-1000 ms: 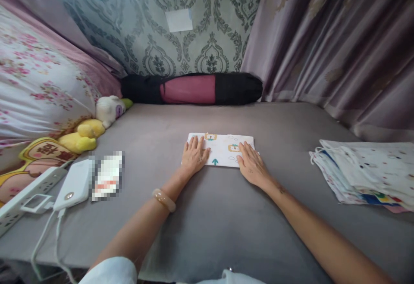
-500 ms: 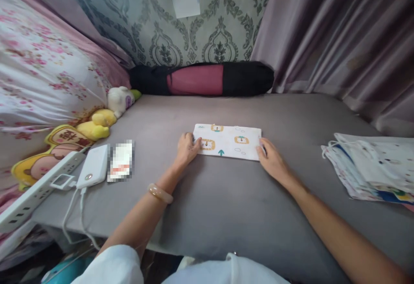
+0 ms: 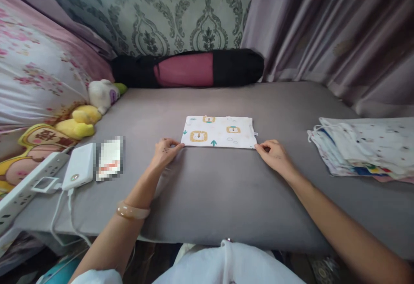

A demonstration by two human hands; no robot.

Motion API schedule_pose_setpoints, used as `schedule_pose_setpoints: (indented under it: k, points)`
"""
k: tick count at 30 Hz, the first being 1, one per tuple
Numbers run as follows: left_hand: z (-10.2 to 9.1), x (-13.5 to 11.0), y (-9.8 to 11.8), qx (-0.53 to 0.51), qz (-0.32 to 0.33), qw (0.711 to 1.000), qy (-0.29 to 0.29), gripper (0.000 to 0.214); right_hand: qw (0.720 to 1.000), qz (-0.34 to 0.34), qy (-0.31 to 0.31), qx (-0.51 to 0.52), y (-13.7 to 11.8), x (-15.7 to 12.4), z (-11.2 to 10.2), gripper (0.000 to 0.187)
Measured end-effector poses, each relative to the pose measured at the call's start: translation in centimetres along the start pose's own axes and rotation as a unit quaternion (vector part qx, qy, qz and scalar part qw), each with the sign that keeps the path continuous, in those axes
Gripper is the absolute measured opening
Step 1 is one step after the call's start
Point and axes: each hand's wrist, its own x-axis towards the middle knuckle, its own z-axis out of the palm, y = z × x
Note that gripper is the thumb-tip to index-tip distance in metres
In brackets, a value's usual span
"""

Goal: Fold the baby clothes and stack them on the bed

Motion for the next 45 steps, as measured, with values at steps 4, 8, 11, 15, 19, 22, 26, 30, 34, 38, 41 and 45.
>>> schedule_pose_setpoints:
  k: [4,8,11,15,19,22,26,30,34,38,41,45]
  points:
    - [0.4,0.3,0.1,0.050,-0.005,0.999,0.018,0.035,0.999,0.012,0.010,-0.032,-0.3,-0.1,0.3,0.023]
    - [0.2,0.4,0.2,0.077,0.010,0.997,0.007,0.029,0.998,0.018,-0.013,-0.061,-0.1,0.2,-0.1,0.024]
    - [0.1,0.8,0.7,0.093,0.014,0.995,0.030,0.028,0.997,0.029,-0.015,-0.075,-0.6,1.3,-0.4,0.024]
    - [1.8,1.7,2.9,0.074,0.103,0.984,0.127,0.033,0.995,-0.075,0.038,-0.052,-3.2,2.8,0.7,0.036]
    - [5.5,2.5,6.4,0.088,0.270,0.955,0.088,0.036,0.981,-0.175,-0.009,-0.086,-7.4,3.6,3.8,0.047]
    - [7.8,2.9,9.1,0.134,0.279,0.950,0.035,0.047,0.972,-0.187,-0.054,-0.134,-9.7,4.4,5.9,0.052]
    - [8.9,3.5,11.0,0.175,0.259,0.950,0.011,0.051,0.968,-0.176,-0.086,-0.159,-10.5,5.5,7.2,0.055]
    - [9.6,4.2,10.8,0.195,0.267,0.944,0.019,0.052,0.964,-0.187,-0.079,-0.174,-10.1,5.8,7.8,0.055]
    - [9.9,4.6,10.2,0.207,0.273,0.939,0.013,0.052,0.964,-0.193,-0.061,-0.174,-9.7,5.6,8.3,0.054]
    - [9.9,4.6,10.2,0.211,0.271,0.939,0.011,0.053,0.964,-0.193,-0.054,-0.175,-9.8,5.5,8.4,0.054]
    - [9.9,4.4,10.2,0.208,0.269,0.940,0.016,0.053,0.963,-0.190,-0.067,-0.176,-9.9,5.6,8.2,0.055]
    - [9.7,4.0,9.7,0.199,0.261,0.943,0.045,0.054,0.968,-0.171,-0.068,-0.172,-9.6,5.7,7.6,0.056]
